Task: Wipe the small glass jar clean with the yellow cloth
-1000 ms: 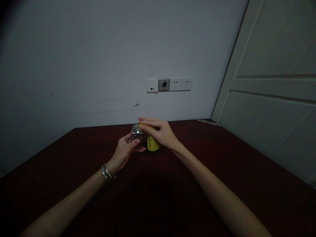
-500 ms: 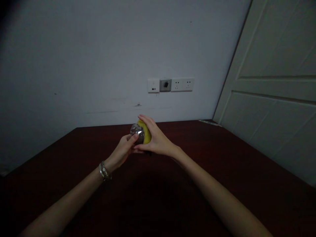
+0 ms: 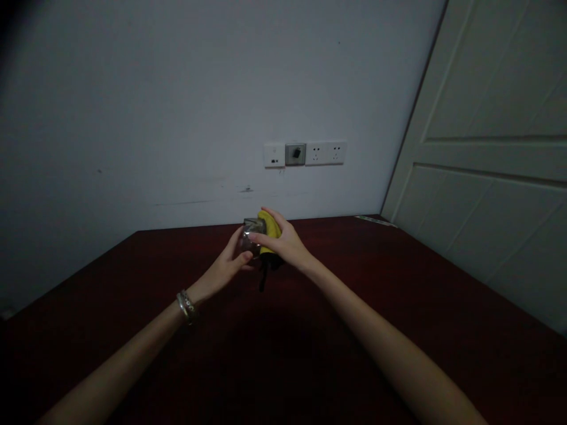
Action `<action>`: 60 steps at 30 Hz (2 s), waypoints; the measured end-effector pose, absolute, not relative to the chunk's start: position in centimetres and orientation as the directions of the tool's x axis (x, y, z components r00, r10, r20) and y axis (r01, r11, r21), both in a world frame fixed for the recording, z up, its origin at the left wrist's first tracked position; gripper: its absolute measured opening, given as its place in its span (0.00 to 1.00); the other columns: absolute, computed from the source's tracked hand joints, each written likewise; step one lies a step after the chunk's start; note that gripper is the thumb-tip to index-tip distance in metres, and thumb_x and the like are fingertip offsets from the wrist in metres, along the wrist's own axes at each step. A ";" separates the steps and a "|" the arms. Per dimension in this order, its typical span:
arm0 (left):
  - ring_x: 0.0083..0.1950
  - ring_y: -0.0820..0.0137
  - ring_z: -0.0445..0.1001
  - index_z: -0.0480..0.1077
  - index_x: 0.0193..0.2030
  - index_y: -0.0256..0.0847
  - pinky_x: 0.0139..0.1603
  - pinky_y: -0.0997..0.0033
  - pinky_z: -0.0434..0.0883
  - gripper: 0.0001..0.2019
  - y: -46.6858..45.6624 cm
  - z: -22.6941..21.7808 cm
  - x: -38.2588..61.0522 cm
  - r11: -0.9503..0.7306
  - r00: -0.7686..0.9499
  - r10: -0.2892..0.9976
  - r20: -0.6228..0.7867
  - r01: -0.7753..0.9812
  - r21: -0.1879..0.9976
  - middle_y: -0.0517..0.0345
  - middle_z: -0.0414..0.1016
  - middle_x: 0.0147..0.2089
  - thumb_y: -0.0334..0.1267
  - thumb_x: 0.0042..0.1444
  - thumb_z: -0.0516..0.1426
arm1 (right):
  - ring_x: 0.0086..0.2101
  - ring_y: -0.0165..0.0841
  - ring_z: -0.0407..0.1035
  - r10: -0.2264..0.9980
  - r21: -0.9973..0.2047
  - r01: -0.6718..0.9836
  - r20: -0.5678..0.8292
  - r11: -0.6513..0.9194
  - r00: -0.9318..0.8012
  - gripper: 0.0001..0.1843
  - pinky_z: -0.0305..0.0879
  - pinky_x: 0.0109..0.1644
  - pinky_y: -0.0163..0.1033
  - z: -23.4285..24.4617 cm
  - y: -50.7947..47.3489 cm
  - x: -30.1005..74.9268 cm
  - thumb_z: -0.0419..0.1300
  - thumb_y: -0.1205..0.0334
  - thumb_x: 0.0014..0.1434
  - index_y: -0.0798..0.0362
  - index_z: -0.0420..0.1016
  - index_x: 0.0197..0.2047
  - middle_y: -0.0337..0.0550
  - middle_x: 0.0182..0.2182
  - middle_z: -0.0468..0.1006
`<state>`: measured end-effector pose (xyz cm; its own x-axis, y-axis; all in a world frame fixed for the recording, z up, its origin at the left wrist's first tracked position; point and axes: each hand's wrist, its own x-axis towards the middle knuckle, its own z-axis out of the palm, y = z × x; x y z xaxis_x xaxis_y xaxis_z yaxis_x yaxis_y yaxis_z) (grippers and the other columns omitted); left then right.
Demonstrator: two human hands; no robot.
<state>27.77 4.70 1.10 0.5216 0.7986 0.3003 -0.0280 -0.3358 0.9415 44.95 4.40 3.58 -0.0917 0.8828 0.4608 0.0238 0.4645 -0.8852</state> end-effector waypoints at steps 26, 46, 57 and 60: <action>0.30 0.73 0.69 0.42 0.65 0.43 0.27 0.71 0.72 0.37 3.5 0.5 28.8 -0.335 0.577 0.736 0.354 -0.144 0.931 0.51 0.67 0.43 0.48 0.55 0.58 | 0.54 0.35 0.66 0.609 -0.565 0.236 0.765 0.791 -0.210 0.17 0.60 0.61 0.50 4.0 3.1 45.2 0.50 0.54 0.65 0.43 0.70 0.55 0.41 0.54 0.73; 0.61 0.52 0.64 0.50 0.63 0.39 0.59 0.52 0.65 0.41 2.6 1.4 28.7 -0.605 0.604 0.578 0.549 -0.134 0.785 0.41 0.62 0.61 0.39 0.44 0.65 | 0.53 0.36 0.69 0.403 -0.302 0.273 0.760 0.913 -0.509 0.15 0.60 0.62 0.52 7.5 -0.1 46.0 0.58 0.64 0.60 0.44 0.75 0.50 0.38 0.49 0.77; 0.60 0.52 0.64 0.48 0.64 0.40 0.59 0.51 0.64 0.42 2.5 1.5 28.5 -0.648 0.617 0.571 0.542 -0.067 0.758 0.43 0.63 0.60 0.38 0.44 0.65 | 0.50 0.36 0.72 0.566 -0.534 0.197 0.729 0.822 -0.384 0.11 0.64 0.60 0.52 7.1 0.6 46.0 0.60 0.63 0.58 0.43 0.78 0.44 0.37 0.45 0.80; 0.58 0.53 0.65 0.48 0.63 0.41 0.57 0.50 0.66 0.41 2.7 1.3 28.5 -0.629 0.604 0.596 0.530 -0.059 0.775 0.43 0.63 0.59 0.37 0.44 0.64 | 0.49 0.36 0.72 0.541 -0.502 0.207 0.737 0.840 -0.406 0.13 0.61 0.61 0.54 7.1 0.4 45.9 0.61 0.65 0.57 0.42 0.78 0.45 0.37 0.45 0.80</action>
<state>28.46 2.73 1.33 0.6037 0.5957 0.5298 -0.0590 -0.6294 0.7748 45.88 0.43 7.14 -0.4062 0.5408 0.7366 0.2070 0.8396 -0.5023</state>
